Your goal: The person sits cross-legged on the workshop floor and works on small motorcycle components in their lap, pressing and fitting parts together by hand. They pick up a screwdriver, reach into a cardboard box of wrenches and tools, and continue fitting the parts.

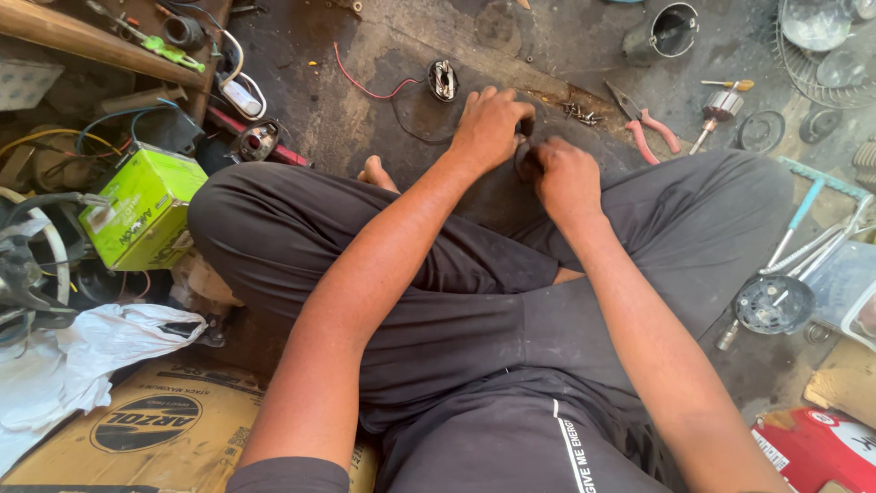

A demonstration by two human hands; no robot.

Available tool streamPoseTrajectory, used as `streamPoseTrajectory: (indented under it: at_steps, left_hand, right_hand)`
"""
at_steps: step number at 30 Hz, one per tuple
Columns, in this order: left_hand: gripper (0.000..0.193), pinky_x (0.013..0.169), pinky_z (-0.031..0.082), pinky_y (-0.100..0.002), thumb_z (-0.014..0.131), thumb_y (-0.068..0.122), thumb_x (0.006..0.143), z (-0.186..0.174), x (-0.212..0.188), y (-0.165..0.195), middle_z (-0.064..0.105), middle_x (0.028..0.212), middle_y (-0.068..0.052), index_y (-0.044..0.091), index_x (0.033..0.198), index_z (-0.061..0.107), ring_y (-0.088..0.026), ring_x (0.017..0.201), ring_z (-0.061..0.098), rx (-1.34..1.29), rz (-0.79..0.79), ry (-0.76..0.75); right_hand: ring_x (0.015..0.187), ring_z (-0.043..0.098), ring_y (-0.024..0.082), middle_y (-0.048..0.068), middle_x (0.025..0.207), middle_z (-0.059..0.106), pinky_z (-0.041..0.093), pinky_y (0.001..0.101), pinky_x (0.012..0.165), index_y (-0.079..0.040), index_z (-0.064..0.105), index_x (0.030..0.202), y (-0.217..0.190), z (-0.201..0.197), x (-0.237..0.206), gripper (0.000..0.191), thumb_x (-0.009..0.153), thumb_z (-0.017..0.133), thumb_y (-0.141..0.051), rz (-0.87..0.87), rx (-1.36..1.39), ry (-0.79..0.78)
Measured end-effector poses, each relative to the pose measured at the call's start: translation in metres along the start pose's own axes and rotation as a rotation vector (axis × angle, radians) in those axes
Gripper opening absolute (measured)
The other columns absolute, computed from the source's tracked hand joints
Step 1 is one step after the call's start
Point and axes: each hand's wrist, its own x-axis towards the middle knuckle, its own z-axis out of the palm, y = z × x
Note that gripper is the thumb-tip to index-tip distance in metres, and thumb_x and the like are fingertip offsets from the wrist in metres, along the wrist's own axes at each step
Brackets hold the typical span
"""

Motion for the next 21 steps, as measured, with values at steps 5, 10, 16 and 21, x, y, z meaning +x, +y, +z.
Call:
streamPoseTrajectory:
  at_steps: [5,10,16,21]
  left_hand:
    - [0.021,0.089,0.044,-0.048,0.082,0.016,0.073,0.002,-0.002,0.000,0.067,0.103,-0.007,0.019,0.093,0.076,-0.033,0.107,0.059,0.012,0.000,0.010]
    - [0.029,0.087,0.043,-0.050,0.083,0.017,0.067,0.003,0.001,-0.002,0.067,0.103,-0.008,0.016,0.096,0.076,-0.034,0.105,0.058,0.031,0.034,0.042]
    - [0.028,0.090,0.044,-0.050,0.084,0.019,0.073,0.001,-0.001,-0.002,0.068,0.106,-0.007,0.018,0.100,0.076,-0.033,0.109,0.059,0.055,0.017,-0.007]
    - [0.037,0.088,0.044,-0.051,0.086,0.023,0.069,-0.004,0.001,0.002,0.067,0.107,-0.008,0.016,0.103,0.076,-0.034,0.107,0.058,0.066,0.050,0.013]
  right_hand:
    - [0.082,0.066,0.040,0.015,0.089,0.066,0.052,0.0516,0.069,-0.007,0.073,0.089,0.003,0.001,0.004,0.008,0.085,0.075,-0.014,0.037,0.054,0.024]
    - [0.079,0.066,0.041,0.015,0.087,0.067,0.051,0.0526,0.067,-0.005,0.073,0.083,0.000,-0.002,-0.002,0.015,0.082,0.079,-0.019,0.068,0.020,-0.094]
    - [0.084,0.068,0.039,0.014,0.090,0.069,0.053,0.0504,0.072,-0.009,0.076,0.089,-0.001,-0.003,0.009,0.005,0.086,0.074,-0.013,0.088,0.105,0.065]
    - [0.083,0.067,0.040,0.015,0.088,0.068,0.053,0.0524,0.072,-0.006,0.072,0.083,-0.006,-0.006,-0.003,0.012,0.082,0.078,-0.017,0.108,0.036,-0.054]
